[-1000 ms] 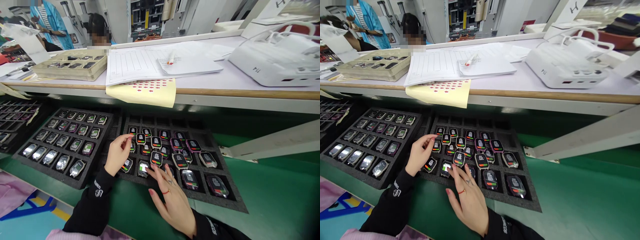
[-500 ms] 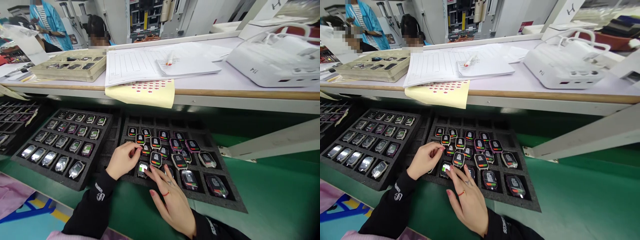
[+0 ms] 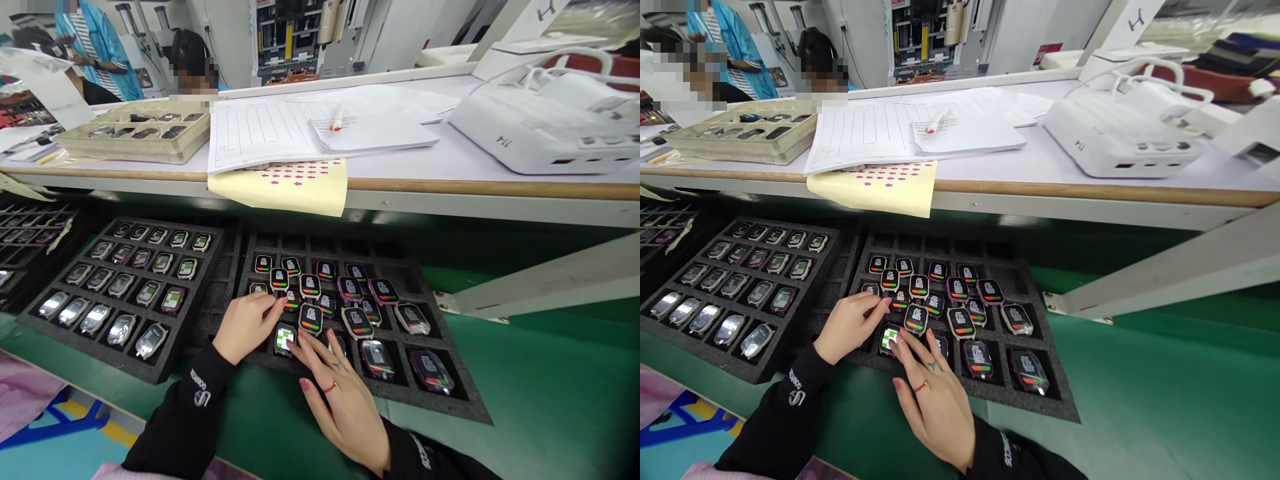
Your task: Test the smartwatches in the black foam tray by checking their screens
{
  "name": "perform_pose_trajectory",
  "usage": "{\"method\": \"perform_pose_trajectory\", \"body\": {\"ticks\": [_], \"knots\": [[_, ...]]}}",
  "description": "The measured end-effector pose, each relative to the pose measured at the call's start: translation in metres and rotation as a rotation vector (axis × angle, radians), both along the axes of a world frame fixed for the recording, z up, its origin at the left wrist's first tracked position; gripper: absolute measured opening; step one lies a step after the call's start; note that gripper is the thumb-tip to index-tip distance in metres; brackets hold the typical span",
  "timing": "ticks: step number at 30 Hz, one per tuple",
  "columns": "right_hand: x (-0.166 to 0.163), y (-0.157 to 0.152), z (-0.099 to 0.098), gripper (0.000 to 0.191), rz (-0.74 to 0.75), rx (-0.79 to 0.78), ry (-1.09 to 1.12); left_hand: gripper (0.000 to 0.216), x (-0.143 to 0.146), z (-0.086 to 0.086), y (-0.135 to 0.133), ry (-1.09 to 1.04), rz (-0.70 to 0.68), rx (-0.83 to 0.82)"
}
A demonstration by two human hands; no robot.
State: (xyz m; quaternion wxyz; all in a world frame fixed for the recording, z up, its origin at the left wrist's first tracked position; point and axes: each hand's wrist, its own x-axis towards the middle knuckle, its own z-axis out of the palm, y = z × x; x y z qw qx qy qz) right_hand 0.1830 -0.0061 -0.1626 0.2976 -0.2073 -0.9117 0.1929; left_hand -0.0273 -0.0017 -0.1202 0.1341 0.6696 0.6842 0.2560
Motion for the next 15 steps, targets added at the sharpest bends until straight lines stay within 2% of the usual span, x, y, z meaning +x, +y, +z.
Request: {"method": "perform_pose_trajectory", "body": {"ticks": [5,15], "knots": [[-0.0016,0.0000,-0.0001,0.061,-0.020,0.060,-0.073,0.048,0.0032,-0.0003,-0.0021,0.035,-0.040,-0.018],[-0.0027,-0.0005,-0.0010,0.060,-0.030,0.054,-0.053,0.049,0.0042,0.0006,-0.0027,0.053,-0.050,-0.015]]}}
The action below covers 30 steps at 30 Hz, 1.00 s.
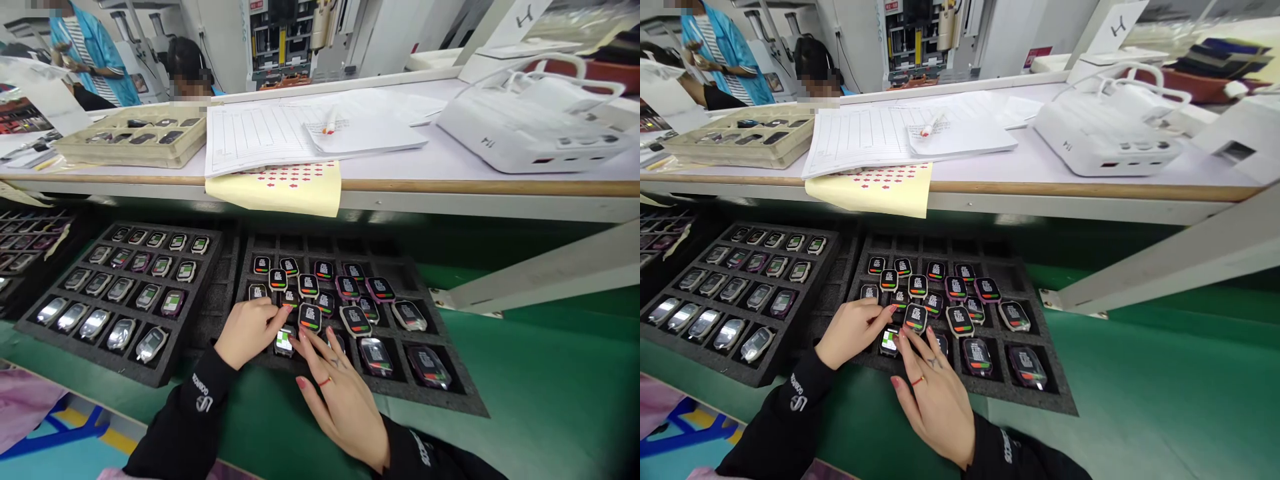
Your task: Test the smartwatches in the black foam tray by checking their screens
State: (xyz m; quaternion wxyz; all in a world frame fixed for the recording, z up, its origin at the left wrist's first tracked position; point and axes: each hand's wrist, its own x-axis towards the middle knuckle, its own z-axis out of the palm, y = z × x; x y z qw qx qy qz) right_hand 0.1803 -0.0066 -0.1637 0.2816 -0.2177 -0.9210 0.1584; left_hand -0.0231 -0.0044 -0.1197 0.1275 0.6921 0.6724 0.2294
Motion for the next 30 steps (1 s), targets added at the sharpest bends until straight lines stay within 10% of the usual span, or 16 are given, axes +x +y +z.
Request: {"method": "perform_pose_trajectory", "body": {"ticks": [19,30], "knots": [[0.004,0.006,0.005,0.054,0.204,-0.076,0.280,0.032,-0.042,-0.002,0.004,-0.286,0.419,0.237],[0.004,-0.003,0.001,0.043,0.284,-0.082,0.358,0.031,-0.050,-0.028,0.013,-0.471,0.379,0.179]]}}
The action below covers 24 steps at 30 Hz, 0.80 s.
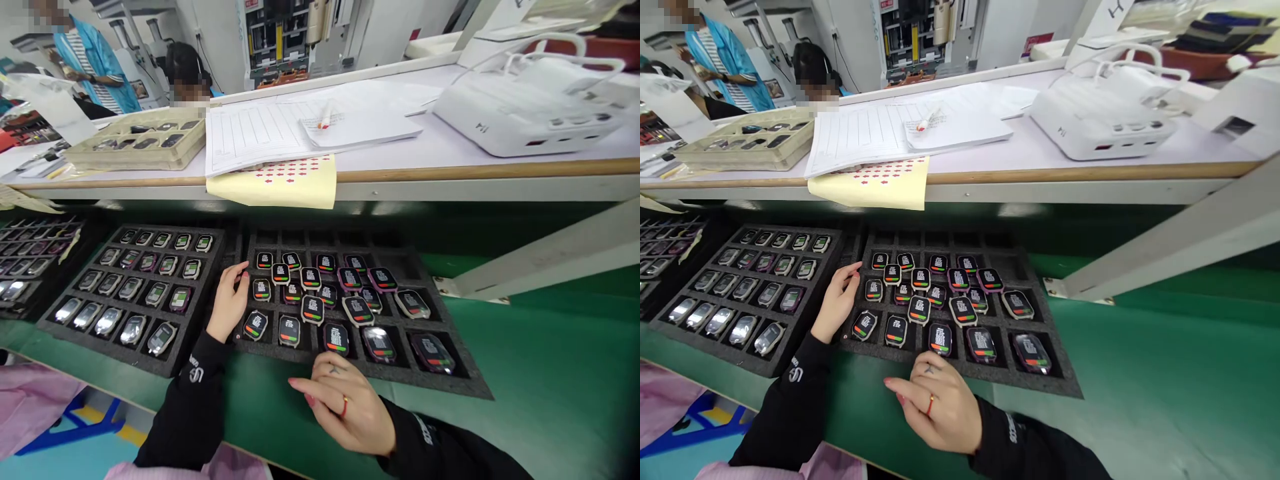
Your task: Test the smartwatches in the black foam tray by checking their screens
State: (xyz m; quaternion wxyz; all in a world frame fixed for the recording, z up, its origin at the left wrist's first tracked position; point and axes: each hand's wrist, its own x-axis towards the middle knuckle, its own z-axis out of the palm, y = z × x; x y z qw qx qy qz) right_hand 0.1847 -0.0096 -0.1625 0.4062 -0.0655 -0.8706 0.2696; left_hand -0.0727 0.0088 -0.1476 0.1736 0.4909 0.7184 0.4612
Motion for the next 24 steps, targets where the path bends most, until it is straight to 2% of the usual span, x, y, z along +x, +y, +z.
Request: {"method": "perform_pose_trajectory", "body": {"ticks": [4,8,12,16,18,20,24], "knots": [[0.002,-0.005,0.000,0.038,0.015,0.019,0.017,0.032,0.004,-0.004,0.002,0.026,-0.032,0.015],[0.019,0.003,0.005,0.042,-0.079,0.003,0.062,0.037,0.005,-0.005,0.002,0.027,-0.043,0.016],[0.053,0.024,0.012,0.043,-0.300,0.007,0.091,0.040,0.005,-0.005,0.001,0.003,-0.041,0.009],[0.089,0.048,0.014,0.033,-0.576,-0.014,0.148,0.043,0.006,-0.007,0.000,-0.028,-0.053,0.007],[0.104,0.060,0.011,0.021,-0.743,-0.105,0.180,0.044,0.006,-0.008,0.000,-0.057,-0.057,0.009],[0.116,0.070,0.007,0.018,-0.875,-0.248,0.156,0.046,0.005,-0.010,0.000,-0.099,-0.054,0.009],[0.135,0.088,-0.006,0.029,-0.963,-0.514,0.104,0.051,0.006,-0.008,-0.001,-0.208,-0.047,0.007]]}}
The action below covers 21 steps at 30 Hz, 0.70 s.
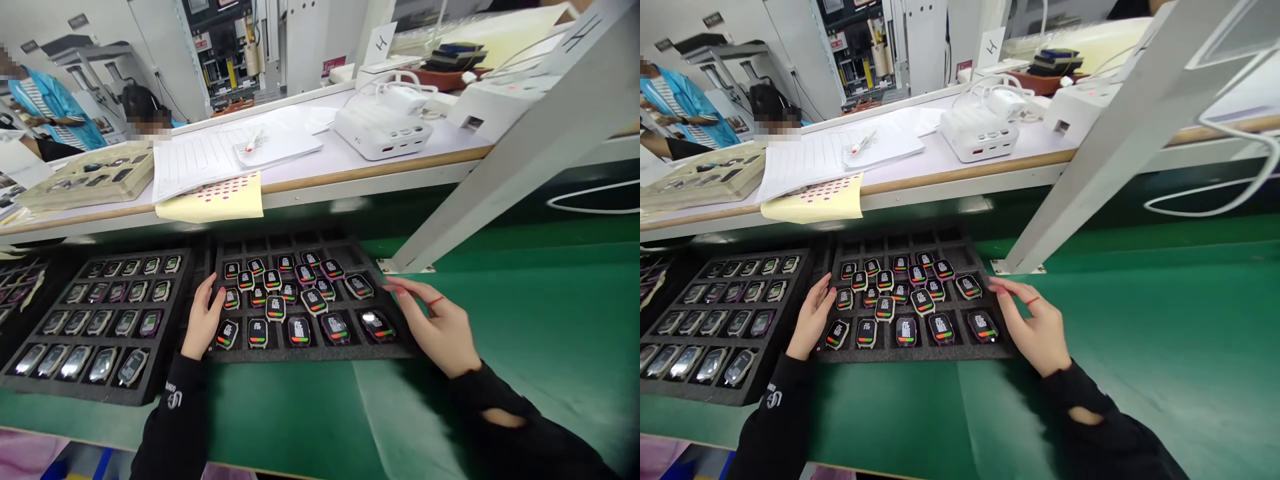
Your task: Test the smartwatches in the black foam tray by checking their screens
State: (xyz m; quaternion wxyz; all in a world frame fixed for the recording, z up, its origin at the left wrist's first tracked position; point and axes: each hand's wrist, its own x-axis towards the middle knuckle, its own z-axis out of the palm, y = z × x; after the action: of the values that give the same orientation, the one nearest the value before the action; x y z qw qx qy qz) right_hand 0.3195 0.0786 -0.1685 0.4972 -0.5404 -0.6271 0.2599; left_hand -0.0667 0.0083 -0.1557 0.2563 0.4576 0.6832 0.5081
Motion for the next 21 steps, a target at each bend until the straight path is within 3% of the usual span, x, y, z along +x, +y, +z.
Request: {"method": "perform_pose_trajectory", "body": {"ticks": [6,11,17,21], "knots": [[0.005,0.010,-0.017,0.048,0.058,-0.255,0.220,0.057,0.008,0.012,-0.002,-0.154,0.000,-0.018],[0.000,0.008,-0.016,0.051,0.090,-0.404,0.344,0.057,0.010,0.017,-0.005,-0.250,0.014,-0.019],[-0.001,0.010,-0.009,0.049,0.076,-0.456,0.471,0.054,0.014,0.019,-0.008,-0.362,0.061,-0.021],[0.000,0.013,-0.009,0.059,0.059,-0.490,0.497,0.053,0.023,0.023,-0.012,-0.392,0.085,-0.034]]}}
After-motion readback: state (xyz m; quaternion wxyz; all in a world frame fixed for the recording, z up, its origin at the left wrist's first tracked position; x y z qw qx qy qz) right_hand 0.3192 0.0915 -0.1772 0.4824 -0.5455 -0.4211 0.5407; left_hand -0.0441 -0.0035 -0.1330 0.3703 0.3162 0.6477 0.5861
